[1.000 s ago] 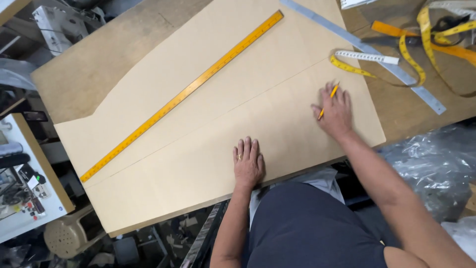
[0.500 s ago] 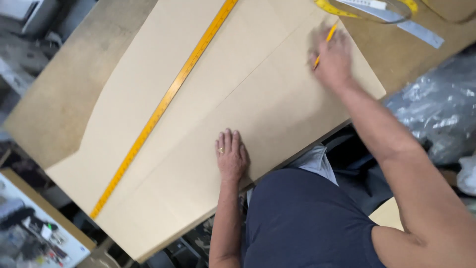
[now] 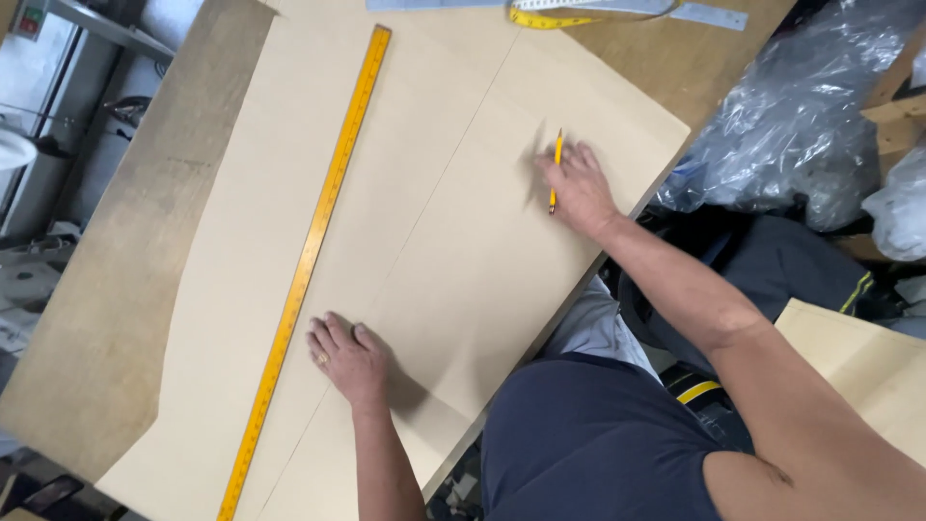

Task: The person measures and marks a large piece of beige fabric on a wooden table using a long ruler, a pencil, and a set square. They draw several straight lines on the fabric and briefly consult a notebook.

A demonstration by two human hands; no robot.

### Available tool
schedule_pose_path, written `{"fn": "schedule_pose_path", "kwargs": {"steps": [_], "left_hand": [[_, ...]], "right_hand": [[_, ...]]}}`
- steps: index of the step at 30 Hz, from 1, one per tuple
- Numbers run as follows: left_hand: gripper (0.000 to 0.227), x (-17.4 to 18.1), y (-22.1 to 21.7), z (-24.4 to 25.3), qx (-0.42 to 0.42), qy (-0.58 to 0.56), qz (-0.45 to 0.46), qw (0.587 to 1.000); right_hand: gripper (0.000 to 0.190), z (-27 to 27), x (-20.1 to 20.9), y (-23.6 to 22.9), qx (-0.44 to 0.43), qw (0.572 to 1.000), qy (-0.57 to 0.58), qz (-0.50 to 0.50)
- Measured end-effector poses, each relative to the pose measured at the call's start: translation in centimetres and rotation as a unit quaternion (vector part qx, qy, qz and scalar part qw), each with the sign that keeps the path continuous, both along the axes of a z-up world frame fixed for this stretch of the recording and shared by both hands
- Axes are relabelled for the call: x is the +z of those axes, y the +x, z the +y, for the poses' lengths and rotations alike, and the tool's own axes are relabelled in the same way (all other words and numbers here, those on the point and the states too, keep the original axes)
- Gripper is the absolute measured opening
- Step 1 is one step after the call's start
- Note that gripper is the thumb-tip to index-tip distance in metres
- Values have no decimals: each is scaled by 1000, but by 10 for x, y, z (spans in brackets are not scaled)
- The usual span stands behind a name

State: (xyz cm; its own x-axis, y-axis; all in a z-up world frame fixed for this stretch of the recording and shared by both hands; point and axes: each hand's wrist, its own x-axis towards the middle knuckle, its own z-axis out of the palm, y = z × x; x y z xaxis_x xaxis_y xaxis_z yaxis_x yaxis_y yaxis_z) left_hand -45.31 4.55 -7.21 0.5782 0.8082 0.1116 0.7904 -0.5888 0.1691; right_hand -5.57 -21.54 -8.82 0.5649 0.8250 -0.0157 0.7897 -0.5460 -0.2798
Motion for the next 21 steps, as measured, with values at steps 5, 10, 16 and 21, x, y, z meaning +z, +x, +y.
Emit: {"fn": "schedule_pose_path", "kwargs": {"steps": [5, 10, 16, 21], "left_hand": [[57, 1, 45, -19, 18, -62, 22, 998], [63, -8, 140, -66, 13, -131, 65, 989], [66, -15, 259, -115, -53, -118, 93, 987], [38, 13, 367, -131, -269, -50, -5, 962]], "right_hand": [[75, -17, -35, 114, -32, 988, 23, -148], [39, -39, 3, 202, -98, 985, -43, -134], [35, -93, -24, 289, -135, 972, -70, -180], [8, -88, -6, 321, -121, 985, -33, -119]]}}
